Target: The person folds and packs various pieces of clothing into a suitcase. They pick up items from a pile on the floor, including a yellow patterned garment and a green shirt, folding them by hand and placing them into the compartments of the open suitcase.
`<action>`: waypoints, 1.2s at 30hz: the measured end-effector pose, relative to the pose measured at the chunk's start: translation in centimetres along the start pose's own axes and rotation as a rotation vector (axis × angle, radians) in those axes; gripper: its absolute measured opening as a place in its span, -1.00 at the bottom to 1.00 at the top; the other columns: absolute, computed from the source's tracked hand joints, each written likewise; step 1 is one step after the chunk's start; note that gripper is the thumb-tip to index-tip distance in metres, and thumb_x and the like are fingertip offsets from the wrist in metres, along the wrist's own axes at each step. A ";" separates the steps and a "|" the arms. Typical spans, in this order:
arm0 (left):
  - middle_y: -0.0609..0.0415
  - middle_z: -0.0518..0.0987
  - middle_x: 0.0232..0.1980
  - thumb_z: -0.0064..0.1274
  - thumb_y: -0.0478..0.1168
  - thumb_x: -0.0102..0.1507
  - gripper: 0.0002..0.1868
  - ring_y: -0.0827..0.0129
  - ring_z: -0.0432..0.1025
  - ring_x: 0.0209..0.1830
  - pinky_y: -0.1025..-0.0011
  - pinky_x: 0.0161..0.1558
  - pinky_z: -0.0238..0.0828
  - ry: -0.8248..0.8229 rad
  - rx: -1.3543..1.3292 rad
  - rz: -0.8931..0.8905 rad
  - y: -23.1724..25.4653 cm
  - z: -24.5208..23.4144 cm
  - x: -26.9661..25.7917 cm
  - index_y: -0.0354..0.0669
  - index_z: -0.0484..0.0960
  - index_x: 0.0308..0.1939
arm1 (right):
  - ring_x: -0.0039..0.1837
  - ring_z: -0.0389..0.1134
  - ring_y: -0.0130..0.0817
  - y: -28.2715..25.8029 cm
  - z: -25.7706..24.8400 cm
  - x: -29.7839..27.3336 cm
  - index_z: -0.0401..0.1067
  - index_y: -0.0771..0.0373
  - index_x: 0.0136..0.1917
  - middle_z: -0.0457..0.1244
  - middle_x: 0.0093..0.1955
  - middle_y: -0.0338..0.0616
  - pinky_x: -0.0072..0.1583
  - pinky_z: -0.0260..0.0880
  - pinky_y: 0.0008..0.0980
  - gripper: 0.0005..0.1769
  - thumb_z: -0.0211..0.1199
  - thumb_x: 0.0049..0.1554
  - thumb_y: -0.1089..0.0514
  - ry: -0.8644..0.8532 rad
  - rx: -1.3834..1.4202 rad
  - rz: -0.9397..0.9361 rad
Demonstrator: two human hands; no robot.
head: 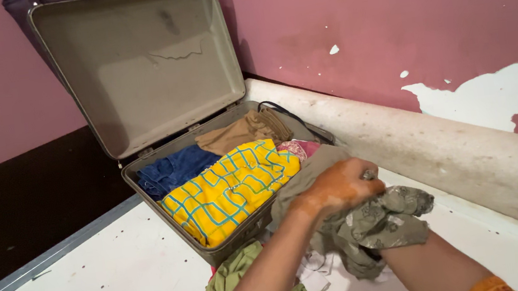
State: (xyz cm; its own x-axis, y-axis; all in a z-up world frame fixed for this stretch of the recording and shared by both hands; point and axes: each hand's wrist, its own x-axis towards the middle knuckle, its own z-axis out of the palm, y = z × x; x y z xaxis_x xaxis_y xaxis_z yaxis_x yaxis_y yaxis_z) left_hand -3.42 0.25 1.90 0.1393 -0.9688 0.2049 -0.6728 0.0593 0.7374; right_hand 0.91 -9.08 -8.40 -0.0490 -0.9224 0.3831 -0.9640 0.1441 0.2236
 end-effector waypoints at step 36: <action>-0.02 0.62 -0.30 0.16 0.05 0.22 -0.60 0.40 0.45 -0.24 0.34 -0.10 0.41 -0.153 -0.285 0.115 -1.4 -0.1 -3.3 -0.27 0.69 -0.23 | 0.06 0.33 -0.49 0.4 -1.8 2.9 0.49 0.30 0.16 0.33 0.02 -0.20 0.19 0.33 -0.42 -0.73 0.06 0.37 0.13 -0.779 1.847 -0.800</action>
State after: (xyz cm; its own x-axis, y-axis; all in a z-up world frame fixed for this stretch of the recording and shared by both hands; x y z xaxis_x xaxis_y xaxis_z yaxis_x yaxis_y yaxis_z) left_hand -2.88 3.42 0.30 -0.0508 -0.9755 0.2138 -0.4448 0.2138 0.8697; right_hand 0.82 -11.09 -5.54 0.7817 -0.5836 0.2198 0.1065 -0.2223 -0.9691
